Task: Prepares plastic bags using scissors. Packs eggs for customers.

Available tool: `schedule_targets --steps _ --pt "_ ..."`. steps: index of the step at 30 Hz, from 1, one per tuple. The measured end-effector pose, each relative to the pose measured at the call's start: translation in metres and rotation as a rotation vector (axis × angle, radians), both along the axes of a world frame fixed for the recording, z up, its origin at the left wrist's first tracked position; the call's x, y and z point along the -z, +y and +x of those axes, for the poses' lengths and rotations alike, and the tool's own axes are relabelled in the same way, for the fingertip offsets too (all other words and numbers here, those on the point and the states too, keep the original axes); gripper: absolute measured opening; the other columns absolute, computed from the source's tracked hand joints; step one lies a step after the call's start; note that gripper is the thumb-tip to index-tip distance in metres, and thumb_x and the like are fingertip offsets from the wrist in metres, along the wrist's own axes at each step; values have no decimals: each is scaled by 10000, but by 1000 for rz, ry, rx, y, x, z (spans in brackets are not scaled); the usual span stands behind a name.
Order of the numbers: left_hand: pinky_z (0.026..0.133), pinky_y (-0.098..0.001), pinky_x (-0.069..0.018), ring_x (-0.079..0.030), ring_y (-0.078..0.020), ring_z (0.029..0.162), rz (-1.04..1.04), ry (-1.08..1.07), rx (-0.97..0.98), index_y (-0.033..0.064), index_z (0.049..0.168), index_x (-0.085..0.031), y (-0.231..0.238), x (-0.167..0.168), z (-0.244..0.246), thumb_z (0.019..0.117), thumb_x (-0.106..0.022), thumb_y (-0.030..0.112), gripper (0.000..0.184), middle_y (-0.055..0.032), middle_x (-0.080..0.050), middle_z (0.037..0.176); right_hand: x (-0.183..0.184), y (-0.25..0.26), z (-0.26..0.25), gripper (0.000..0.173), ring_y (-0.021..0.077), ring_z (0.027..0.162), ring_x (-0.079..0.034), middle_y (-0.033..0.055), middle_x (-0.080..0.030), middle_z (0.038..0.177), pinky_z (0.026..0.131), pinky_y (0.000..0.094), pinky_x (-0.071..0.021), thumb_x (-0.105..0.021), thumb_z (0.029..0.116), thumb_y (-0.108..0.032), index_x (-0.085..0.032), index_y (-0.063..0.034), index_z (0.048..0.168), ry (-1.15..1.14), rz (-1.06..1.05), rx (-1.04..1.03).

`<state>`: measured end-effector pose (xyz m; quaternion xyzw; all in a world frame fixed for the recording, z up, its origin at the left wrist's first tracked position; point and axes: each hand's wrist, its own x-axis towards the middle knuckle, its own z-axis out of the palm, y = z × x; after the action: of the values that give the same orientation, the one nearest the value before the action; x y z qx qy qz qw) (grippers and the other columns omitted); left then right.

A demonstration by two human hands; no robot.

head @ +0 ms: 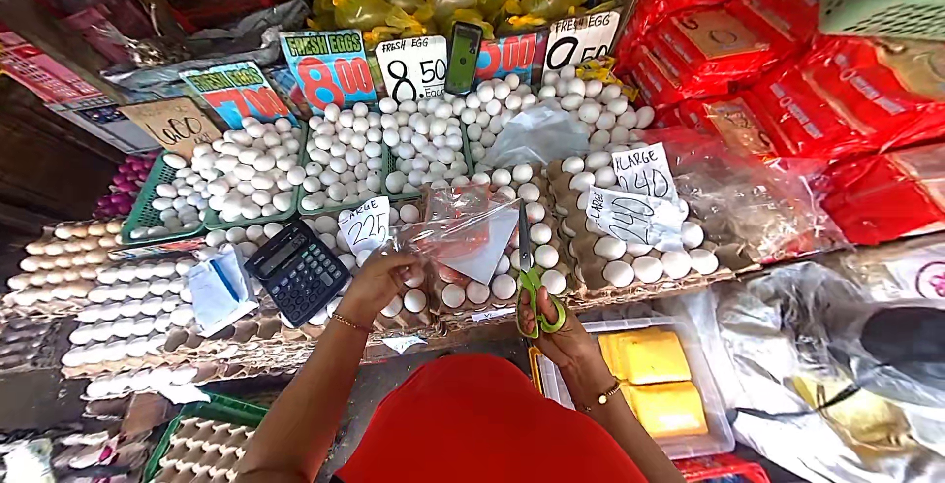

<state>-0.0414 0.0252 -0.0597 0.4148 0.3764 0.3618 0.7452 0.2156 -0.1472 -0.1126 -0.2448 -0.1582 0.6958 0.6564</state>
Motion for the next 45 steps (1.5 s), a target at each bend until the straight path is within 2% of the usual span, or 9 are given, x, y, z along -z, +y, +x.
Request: schedule_targets --steps 4,9,13,17,21,28,33,40,45 --pt "752 -290 -596 -705 -153 848 -94 -198 -111 101 1366 -577 -2 17 3 1110 -242 401 518 -70 -717 1033 -4 -2 -15 367 79 615 -664 18 -682 748 610 214 -584 -796 878 -383 -669 -56 987 -43 13 6" --pt "1104 -464 -471 -540 -286 1365 111 -384 68 90 1568 -321 -54 40 38 658 -492 958 1269 -116 -522 1516 -14 4 -32 318 76 609 -666 9 -687 737 604 215 -584 -771 914 -350 -661 -57 972 -135 39 20" --pt "1177 -437 -396 -396 -247 1482 225 -289 269 -16 1602 -154 -71 24 74 726 -652 833 1318 -165 -348 1627 -24 3 -42 320 81 613 -671 16 -690 734 612 215 -586 -796 892 -342 -667 -57 959 -181 44 6" --pt "1157 -392 -409 -451 -229 1426 15 -327 242 14 1601 -202 -50 1 108 1064 -237 607 801 -160 -392 1585 -28 -3 -45 321 76 635 -681 11 -706 747 632 218 -588 -815 869 -353 -683 -72 952 -240 100 -17" --pt "911 -334 -577 -684 -206 1080 -312 -494 29 99 1389 -533 -26 -23 130 1028 -356 657 688 -97 -652 1266 -30 -11 -47 317 75 646 -688 13 -712 753 635 220 -592 -827 860 -337 -685 -74 966 -274 122 -19" --pt "727 -220 -574 -664 -93 758 -348 -492 -169 118 1042 -627 -16 -37 146 1053 -547 215 126 -23 -669 902 -27 -21 -47 317 83 654 -696 16 -717 760 638 228 -598 -823 863 -342 -690 -73 966 -273 130 1" --pt "721 -185 -559 -641 -58 737 -165 -440 -46 115 1175 -638 -20 -33 141 1039 -578 141 152 0 -663 926 -29 -27 -45 328 84 655 -696 8 -717 763 646 235 -603 -820 858 -364 -694 -84 974 -235 141 5" --pt "650 -162 -525 -595 -26 670 -28 -296 -145 166 908 -672 -17 -41 144 1027 -614 192 135 59 -625 789 -30 -32 -39 338 100 699 -714 23 -730 803 687 246 -608 -779 890 -379 -697 -79 1019 -187 244 -35" --pt "668 -150 -530 -604 -9 690 101 -248 -184 156 944 -693 -19 -46 143 1012 -637 146 89 58 -659 824 -28 -35 -33 441 113 753 -722 30 -741 865 712 255 -606 -723 905 -502 -702 -97 1077 -191 306 -111"
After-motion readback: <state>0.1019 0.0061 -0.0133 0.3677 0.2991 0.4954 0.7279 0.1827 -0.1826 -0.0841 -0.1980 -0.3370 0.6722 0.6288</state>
